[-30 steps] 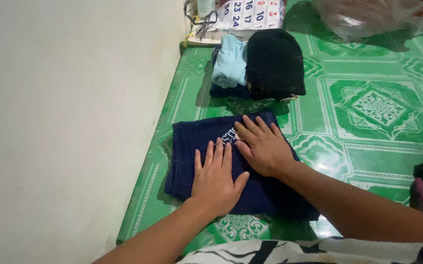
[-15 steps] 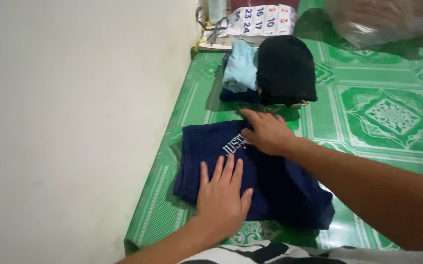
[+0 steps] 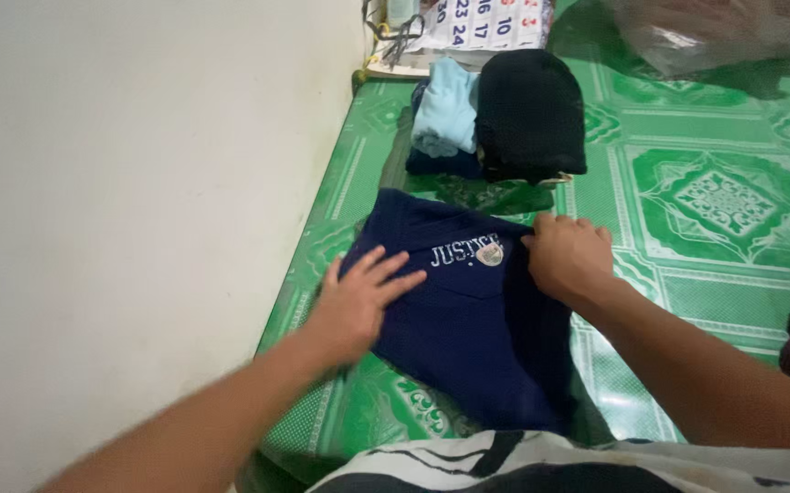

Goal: The person folds several garments one by one on a green patterned mat. They handle a black top, a light blue top, a dark blue top, and a black bottom, smoothing and folding each into a compact rectangle and stacking them in a neat pile.

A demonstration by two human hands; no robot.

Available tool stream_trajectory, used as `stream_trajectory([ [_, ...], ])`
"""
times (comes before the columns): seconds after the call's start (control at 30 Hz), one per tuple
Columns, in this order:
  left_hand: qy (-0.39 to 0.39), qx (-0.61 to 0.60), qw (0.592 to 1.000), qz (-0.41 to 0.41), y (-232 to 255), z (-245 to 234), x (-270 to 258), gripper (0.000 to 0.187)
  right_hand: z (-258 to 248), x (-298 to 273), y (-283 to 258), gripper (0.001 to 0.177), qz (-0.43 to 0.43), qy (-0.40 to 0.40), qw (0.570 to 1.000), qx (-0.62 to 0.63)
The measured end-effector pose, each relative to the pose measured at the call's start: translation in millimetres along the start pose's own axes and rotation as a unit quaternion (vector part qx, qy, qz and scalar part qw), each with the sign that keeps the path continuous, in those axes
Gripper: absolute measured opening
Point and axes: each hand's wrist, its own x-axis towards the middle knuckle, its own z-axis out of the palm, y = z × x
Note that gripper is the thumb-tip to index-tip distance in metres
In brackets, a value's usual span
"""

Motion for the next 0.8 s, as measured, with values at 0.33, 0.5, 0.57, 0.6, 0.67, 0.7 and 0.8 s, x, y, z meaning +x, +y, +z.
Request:
stream_trajectory([
  [0.33, -0.119, 0.186, 0.975, 0.016, -27.5, -7.8, 97.1, 0.074, -41.6, -16.3, 2.5, 0.035, 0.065, -0.229, 0.971, -0.031],
  [0.5, -0.127, 0.084, 0.984, -0.087, 24.6, 5.3, 89.9, 0.075, -56.8, -23.2, 12.3, 0.034, 0.044, -0.379, 0.923, 0.046],
  [0.57, -0.041, -0.005, 0.993, -0.115, 50.2, 19.5, 58.6, 0.081, -64.0, -27.8, 12.7, 0.034, 0.075, -0.417, 0.903, 0.068],
  [0.6, -0.008, -0.029, 0.995, -0.1, 56.0, 22.2, 42.6, 0.075, -68.8, -28.1, 12.7, 0.036, 0.065, -0.427, 0.901, 0.042],
  [0.67, 0.061, -0.079, 0.992, -0.073, 60.9, 26.0, 13.5, 0.067, -72.5, -32.8, 11.0, 0.037, 0.072, -0.369, 0.927, 0.004],
  [0.7, 0.057, -0.073, 0.993, -0.076, 58.9, 26.6, 5.7, 0.068, -70.9, -34.2, 5.2, 0.039, 0.084, -0.3, 0.95, -0.006],
  [0.8, 0.051, -0.045, 0.993, -0.094, 58.9, 32.8, -10.5, 0.07, -56.4, -40.4, -11.9, 0.041, -0.022, -0.099, 0.993, 0.065],
])
